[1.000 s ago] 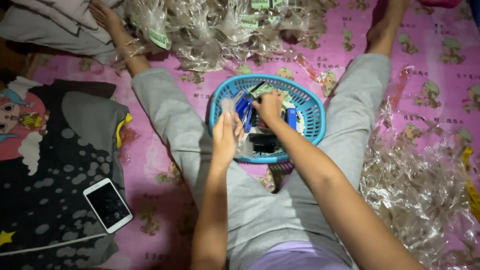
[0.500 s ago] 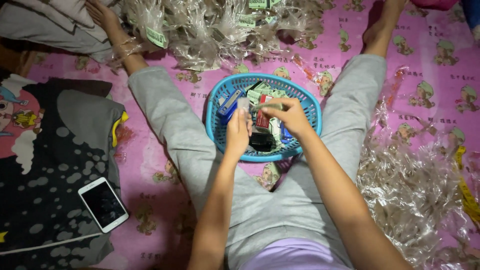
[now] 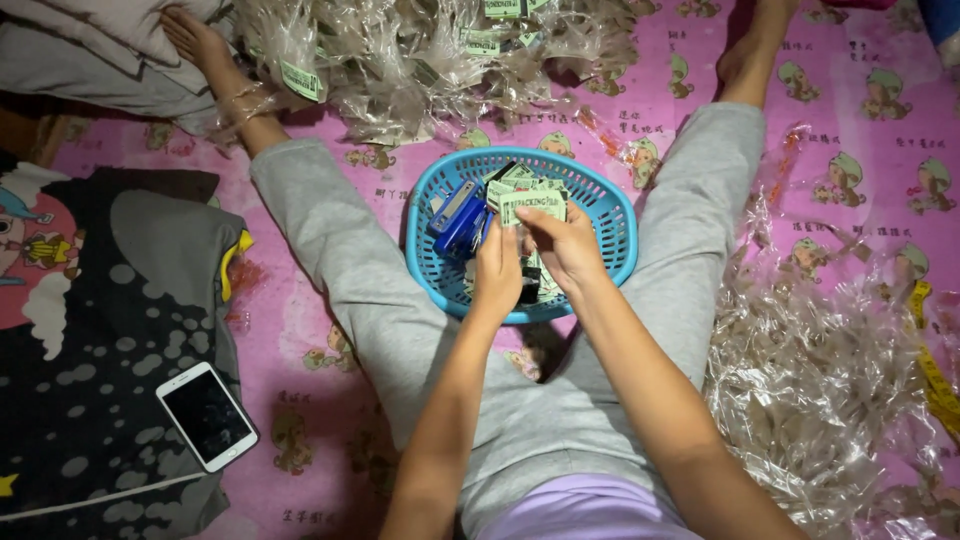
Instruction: A person sitting on the floor manually packages small items into plastic bags and staples them shut before placing them into a blue basket.
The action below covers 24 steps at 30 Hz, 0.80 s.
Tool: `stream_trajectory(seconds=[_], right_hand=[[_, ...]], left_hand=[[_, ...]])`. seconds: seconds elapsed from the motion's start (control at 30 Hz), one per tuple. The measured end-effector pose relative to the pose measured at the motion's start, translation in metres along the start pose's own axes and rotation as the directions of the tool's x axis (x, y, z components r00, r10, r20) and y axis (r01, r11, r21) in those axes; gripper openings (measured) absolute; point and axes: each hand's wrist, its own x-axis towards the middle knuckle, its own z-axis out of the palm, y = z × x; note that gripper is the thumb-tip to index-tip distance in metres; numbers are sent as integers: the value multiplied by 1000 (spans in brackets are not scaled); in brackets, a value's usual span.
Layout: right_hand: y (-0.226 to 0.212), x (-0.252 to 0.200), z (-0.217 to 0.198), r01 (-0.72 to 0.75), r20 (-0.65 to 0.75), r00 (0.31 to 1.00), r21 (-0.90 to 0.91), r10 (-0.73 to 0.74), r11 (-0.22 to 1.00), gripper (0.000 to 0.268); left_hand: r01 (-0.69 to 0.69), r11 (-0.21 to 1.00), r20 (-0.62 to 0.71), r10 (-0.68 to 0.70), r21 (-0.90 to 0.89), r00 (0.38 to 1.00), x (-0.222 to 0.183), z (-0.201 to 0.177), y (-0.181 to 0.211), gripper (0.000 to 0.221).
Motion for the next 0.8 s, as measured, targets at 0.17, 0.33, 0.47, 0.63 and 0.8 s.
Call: stream_trajectory(seconds=[0.17,0.33,0.47,0.63,0.8], right_hand=[[-17,-12,16,79,-76,994,47,-75,996,25],[-11,-4,-7,68,0,998,14,-68,998,22],[-16,31,-60,107,-52,984,-602,-173,792,54],[34,64,-127,-161,-161,966,-987,-200,19,84],[4,35,-86,-5,-150,935,-912,-321,411,44]], left_hand=[[141,983,-166,-160,-119,973,-3,16,-10,16],[51,992,-326,-85,-112,941,-1,20,-20,6],[-47,998,-345,34,-29,938,-2,5,-20,16],[-112,990,-362,134,80,923,-3,6,-29,19],[-290,933,-318,347,216,882,-4,9,-41,8]])
